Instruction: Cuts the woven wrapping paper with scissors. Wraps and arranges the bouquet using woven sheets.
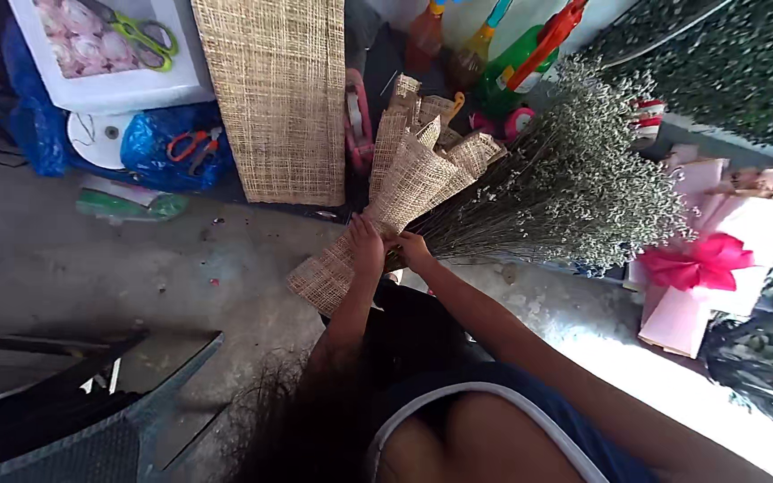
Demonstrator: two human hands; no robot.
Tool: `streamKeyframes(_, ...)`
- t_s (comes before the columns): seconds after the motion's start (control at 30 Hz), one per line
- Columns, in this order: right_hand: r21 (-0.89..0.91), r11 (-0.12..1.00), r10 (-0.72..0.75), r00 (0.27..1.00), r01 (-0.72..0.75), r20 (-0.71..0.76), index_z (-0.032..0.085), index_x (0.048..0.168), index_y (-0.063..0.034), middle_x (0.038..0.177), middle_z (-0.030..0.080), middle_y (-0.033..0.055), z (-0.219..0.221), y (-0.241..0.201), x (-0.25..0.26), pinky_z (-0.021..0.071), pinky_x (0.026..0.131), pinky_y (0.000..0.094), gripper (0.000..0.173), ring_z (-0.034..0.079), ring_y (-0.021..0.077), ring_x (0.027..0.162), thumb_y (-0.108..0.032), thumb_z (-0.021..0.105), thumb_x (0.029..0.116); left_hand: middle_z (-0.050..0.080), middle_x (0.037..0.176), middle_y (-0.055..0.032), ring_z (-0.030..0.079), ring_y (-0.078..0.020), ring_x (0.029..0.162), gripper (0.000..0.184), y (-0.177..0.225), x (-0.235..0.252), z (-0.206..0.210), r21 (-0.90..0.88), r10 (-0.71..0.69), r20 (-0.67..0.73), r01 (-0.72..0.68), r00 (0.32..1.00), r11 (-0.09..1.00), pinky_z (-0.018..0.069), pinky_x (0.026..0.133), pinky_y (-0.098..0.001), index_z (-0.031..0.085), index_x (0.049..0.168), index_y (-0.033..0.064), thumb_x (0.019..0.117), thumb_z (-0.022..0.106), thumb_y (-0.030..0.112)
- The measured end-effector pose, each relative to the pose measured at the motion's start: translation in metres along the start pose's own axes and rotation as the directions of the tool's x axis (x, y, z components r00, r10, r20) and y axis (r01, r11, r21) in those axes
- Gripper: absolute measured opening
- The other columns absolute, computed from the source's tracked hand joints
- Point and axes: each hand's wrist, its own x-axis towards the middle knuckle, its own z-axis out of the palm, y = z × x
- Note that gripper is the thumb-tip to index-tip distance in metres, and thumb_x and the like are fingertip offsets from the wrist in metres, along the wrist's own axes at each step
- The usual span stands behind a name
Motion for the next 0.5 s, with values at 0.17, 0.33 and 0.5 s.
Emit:
streamKeyframes(0.17,0.053,0.998,0.01,0.987,-0.019,0.159,0.056,0.132,0.0073,0.138,0.056,0.0191,-0.021,0.004,-0.001,0.0481,0.103,0.042,0.033,0.056,0.0247,0.122,-0.009,0.055,0.1038,0.018,0.164,-0.0334,0.025,-0.0471,0.151,0.092,0.013,0.009,-0.015,0.136,-0.1,0.11,0.085,0.989,0.987,0.0244,0.122,-0.0554,0.021,0.156,-0.0126,0.0949,0.073,0.032)
streamKeyframes(0.33,-0.026,0.999,-0.026,0.929,0.039,0.368,0.056,0.141,-0.0033,0.15,0.052,0.0099,-0.045,0.024,-0.005,0.0454,0.108,0.0451,0.041,0.051,0.0218,0.135,-0.023,0.049,0.1055,0.019,0.164,-0.0322,0.029,-0.0461,0.15,0.096,0.02,0.011,-0.015,0.231,-0.139,0.12,0.109,0.983,0.967,0.0297,0.117,-0.0586,0.019,0.157,-0.0119,0.0948,0.072,0.038)
streamKeyframes(0.5,-0.253,0.966,0.159,0.905,-0.059,0.394,0.057,0.137,0.0038,0.14,0.059,0.0191,-0.046,0.009,-0.04,0.0501,0.098,0.0402,0.037,0.061,0.0236,0.118,-0.015,0.039,0.1099,0.009,0.165,-0.035,0.017,-0.0511,0.152,0.102,0.026,0.018,-0.03,0.188,-0.159,0.247,0.114,0.956,0.976,0.0193,0.116,-0.0689,0.01,0.158,-0.0112,0.0941,0.072,0.039)
